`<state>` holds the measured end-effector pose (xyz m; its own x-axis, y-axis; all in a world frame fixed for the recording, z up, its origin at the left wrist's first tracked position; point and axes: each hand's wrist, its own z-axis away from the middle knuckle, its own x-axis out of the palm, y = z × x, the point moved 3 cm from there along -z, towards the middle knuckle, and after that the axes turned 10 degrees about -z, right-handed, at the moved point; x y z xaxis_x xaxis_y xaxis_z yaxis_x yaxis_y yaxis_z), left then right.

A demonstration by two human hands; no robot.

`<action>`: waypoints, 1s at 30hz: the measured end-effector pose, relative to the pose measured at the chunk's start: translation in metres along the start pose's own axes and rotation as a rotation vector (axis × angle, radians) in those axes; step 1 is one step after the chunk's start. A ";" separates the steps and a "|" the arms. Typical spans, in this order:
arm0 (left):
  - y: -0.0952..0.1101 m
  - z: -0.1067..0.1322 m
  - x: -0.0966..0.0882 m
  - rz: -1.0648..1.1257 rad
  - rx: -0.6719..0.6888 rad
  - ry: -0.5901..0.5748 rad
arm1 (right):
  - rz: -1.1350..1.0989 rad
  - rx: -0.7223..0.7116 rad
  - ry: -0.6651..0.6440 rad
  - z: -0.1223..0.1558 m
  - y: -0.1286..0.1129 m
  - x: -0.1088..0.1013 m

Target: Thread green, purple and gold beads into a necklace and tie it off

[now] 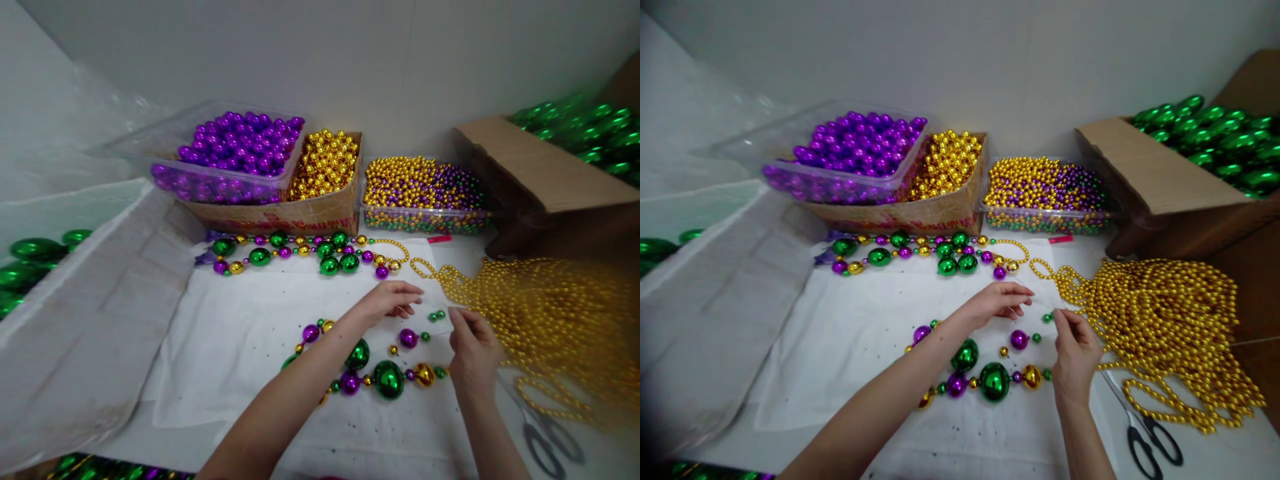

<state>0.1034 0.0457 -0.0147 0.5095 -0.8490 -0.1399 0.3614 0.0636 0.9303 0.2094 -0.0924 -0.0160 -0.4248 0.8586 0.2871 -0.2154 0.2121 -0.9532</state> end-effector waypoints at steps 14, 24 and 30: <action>0.010 -0.039 -0.046 -0.508 0.125 0.421 | -0.314 0.127 0.038 0.009 -0.038 -0.004; -0.016 0.041 -0.038 1.013 0.110 0.117 | -0.213 0.016 -0.043 0.027 -0.055 0.017; -0.018 0.044 -0.029 1.255 -0.101 0.281 | 0.105 -0.331 -0.083 0.053 -0.073 0.025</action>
<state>0.0478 0.0459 -0.0123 0.6830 -0.0416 0.7292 -0.4309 0.7831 0.4483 0.1680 -0.1112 0.0658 -0.5024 0.8457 0.1799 0.1235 0.2761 -0.9531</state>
